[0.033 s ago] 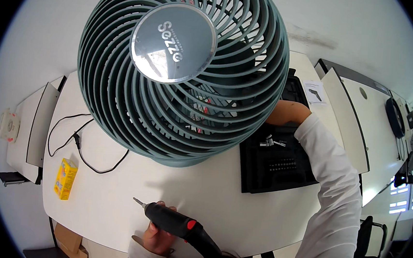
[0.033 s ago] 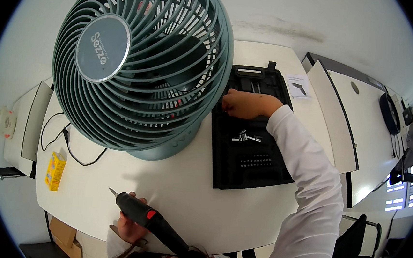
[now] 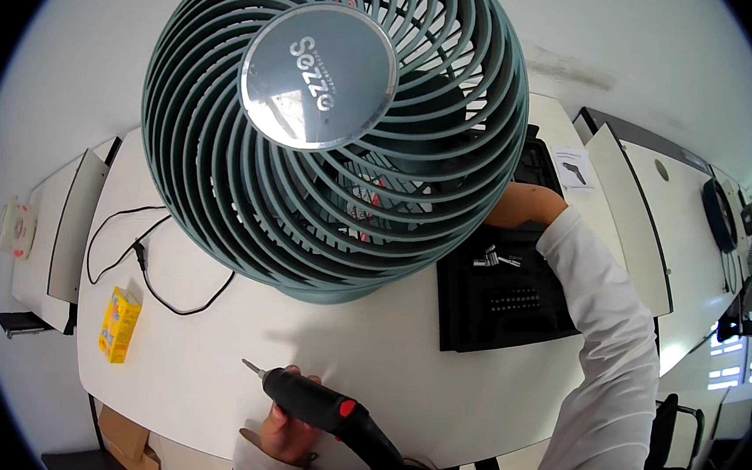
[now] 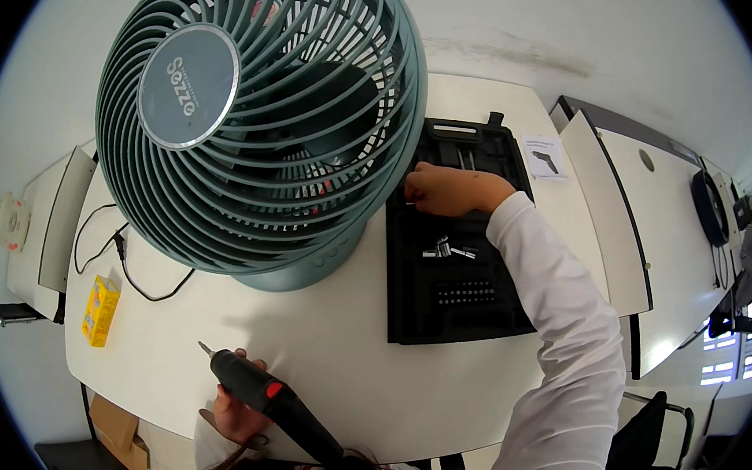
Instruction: The person uses a cordless electric screwdriver to fasten screws into the base of a teal-colored desk fan. They rotate the fan to access different screw locations and continue tightening them throughout the clip.
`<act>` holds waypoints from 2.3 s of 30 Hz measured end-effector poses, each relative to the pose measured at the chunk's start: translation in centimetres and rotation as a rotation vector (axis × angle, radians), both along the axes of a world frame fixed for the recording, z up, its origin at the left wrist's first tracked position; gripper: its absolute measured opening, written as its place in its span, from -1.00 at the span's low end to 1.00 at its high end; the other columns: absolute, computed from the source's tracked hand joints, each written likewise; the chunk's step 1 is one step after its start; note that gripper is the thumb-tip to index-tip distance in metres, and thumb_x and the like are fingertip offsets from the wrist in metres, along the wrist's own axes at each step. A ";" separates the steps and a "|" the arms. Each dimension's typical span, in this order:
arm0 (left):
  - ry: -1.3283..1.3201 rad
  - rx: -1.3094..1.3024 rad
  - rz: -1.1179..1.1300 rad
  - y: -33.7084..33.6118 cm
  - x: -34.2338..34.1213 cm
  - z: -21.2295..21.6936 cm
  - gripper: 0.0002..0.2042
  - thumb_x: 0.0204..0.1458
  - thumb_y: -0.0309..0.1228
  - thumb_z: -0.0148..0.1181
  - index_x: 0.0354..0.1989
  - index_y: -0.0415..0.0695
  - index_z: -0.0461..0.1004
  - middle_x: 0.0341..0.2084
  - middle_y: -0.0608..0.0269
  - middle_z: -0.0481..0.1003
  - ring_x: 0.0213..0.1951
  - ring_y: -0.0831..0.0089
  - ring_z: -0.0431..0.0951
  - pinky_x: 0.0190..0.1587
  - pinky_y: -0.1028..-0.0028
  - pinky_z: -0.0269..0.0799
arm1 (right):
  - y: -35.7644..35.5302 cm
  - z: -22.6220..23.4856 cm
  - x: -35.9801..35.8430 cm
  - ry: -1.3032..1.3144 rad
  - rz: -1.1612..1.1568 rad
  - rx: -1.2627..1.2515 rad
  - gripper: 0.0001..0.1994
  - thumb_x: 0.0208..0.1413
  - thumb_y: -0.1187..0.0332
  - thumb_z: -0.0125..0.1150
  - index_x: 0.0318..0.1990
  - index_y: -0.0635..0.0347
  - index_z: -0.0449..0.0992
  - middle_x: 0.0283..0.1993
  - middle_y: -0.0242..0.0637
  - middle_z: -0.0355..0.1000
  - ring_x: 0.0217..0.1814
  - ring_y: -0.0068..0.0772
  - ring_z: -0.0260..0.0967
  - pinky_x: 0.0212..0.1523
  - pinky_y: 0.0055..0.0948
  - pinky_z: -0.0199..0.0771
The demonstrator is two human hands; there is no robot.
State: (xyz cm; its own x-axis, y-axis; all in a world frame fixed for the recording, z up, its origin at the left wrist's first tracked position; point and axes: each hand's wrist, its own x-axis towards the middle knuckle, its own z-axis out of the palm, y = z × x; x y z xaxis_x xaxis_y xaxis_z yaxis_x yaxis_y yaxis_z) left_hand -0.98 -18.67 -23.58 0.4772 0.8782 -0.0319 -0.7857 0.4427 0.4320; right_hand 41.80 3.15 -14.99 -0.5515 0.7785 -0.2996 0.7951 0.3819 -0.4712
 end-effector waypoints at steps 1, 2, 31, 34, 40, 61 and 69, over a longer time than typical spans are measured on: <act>-0.008 -0.002 0.005 0.0 0.0 0.0 -0.38 0.16 -0.10 0.23 0.32 0.05 0.10 0.02 0.21 0.34 -0.27 0.52 0.46 -0.19 0.32 0.48 | 0.0 0.0 -0.1 0.000 0.006 -0.005 -0.78 0.20 0.38 0.10 -0.04 0.22 0.47 0.03 -0.15 0.29 0.07 -0.14 0.39 0.11 -0.33 0.37; -0.016 -0.001 0.007 0.1 0.1 0.0 -0.37 0.15 -0.10 0.23 0.32 0.05 0.10 0.02 0.21 0.34 -0.25 0.51 0.47 -0.19 0.32 0.48 | 0.0 0.2 -0.1 -0.001 0.008 -0.007 -0.78 0.20 0.39 0.10 -0.04 0.22 0.47 0.04 -0.15 0.29 0.07 -0.14 0.39 0.11 -0.34 0.37; -0.054 -0.129 0.059 0.1 0.2 1.2 -0.35 0.08 -0.23 0.34 0.30 0.01 0.13 0.11 0.10 0.35 -0.25 0.43 0.51 -0.10 0.34 0.48 | 0.4 0.5 -0.5 -0.403 0.200 0.298 -0.55 0.09 0.57 0.11 0.10 -0.20 0.36 0.05 -0.03 0.21 -0.14 0.01 0.49 -0.19 -0.13 0.51; -0.020 -0.153 0.061 0.0 0.0 1.7 -0.36 0.08 -0.24 0.34 0.30 0.03 0.14 0.09 0.10 0.35 -0.28 0.44 0.51 -0.18 0.38 0.51 | -0.8 5.0 -3.5 -0.559 0.161 0.131 -0.54 0.09 0.57 0.10 0.11 -0.21 0.34 0.09 -0.01 0.19 -0.10 0.05 0.49 -0.18 -0.08 0.49; -0.019 -0.156 0.051 -0.1 -0.1 1.5 -0.36 0.08 -0.25 0.33 0.31 0.06 0.15 0.05 0.12 0.36 -0.41 0.50 0.49 -0.31 0.49 0.51 | 1.1 3.6 -2.7 -0.524 0.101 -0.030 -0.52 0.06 0.56 0.14 0.11 -0.23 0.33 0.13 -0.08 0.20 0.00 0.04 0.45 -0.16 -0.07 0.47; -0.053 -0.223 0.065 0.2 -0.1 1.6 -0.34 0.06 -0.27 0.36 0.32 0.06 0.18 0.06 0.13 0.35 -0.46 0.51 0.48 -0.33 0.42 0.56 | 1.9 6.0 1.0 -0.125 -0.133 -0.387 -0.62 0.05 0.57 0.21 0.07 0.20 0.49 -0.02 -0.33 0.53 0.02 -0.46 0.44 0.10 -0.43 0.42; -0.072 -0.198 0.079 -0.1 -0.1 1.3 -0.37 0.10 -0.23 0.32 0.32 0.06 0.18 0.06 0.16 0.35 -0.47 0.53 0.47 -0.34 0.43 0.55 | 1.2 5.7 1.2 -0.155 -0.129 -0.338 -0.49 0.08 0.41 0.19 0.25 -0.01 0.38 -0.08 -0.32 0.53 -0.05 -0.37 0.44 -0.06 -0.40 0.41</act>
